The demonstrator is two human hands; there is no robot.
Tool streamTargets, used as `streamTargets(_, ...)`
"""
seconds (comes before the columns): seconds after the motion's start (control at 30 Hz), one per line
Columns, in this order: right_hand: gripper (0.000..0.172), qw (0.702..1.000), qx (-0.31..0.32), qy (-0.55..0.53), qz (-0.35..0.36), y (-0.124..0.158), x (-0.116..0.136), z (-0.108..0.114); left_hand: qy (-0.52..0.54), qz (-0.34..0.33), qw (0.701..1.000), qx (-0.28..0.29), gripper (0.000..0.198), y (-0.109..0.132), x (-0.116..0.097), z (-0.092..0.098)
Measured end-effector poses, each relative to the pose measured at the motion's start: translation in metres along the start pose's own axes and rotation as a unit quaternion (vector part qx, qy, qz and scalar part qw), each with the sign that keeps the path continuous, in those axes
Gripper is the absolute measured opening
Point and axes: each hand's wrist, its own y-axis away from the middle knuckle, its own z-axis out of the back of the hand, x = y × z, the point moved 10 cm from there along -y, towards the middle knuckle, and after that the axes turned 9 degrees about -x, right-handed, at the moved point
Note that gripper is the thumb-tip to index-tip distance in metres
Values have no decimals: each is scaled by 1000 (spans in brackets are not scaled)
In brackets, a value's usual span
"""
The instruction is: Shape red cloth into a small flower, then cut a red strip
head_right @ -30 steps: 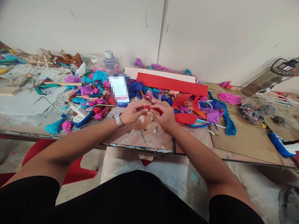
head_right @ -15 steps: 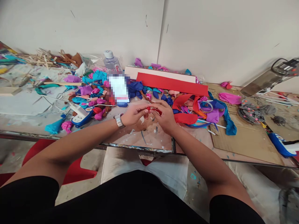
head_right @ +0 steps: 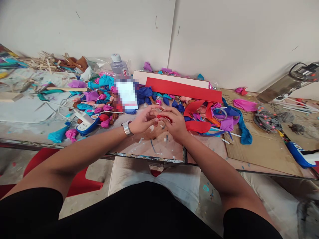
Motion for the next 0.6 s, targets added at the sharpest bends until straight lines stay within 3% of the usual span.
streamTargets(0.17, 22, 1000, 3, 1, -6, 0, 3, -1, -26, -1, 1000, -1, 54, 1, 3, 2)
streamTargets(0.27, 24, 1000, 3, 12, -13, -1, 2, -1, -95, -37, 995, -4, 53, 1, 0, 5)
streamTargets(0.43, 26, 1000, 5, 9, -20, -1, 1, -2, -237, -133, 962, 1, 51, 3, -18, 4)
streamTargets(0.6, 29, 999, 4, 16, -36, -1, -3, -1, -314, -152, 937, -25, 49, 4, -27, 6)
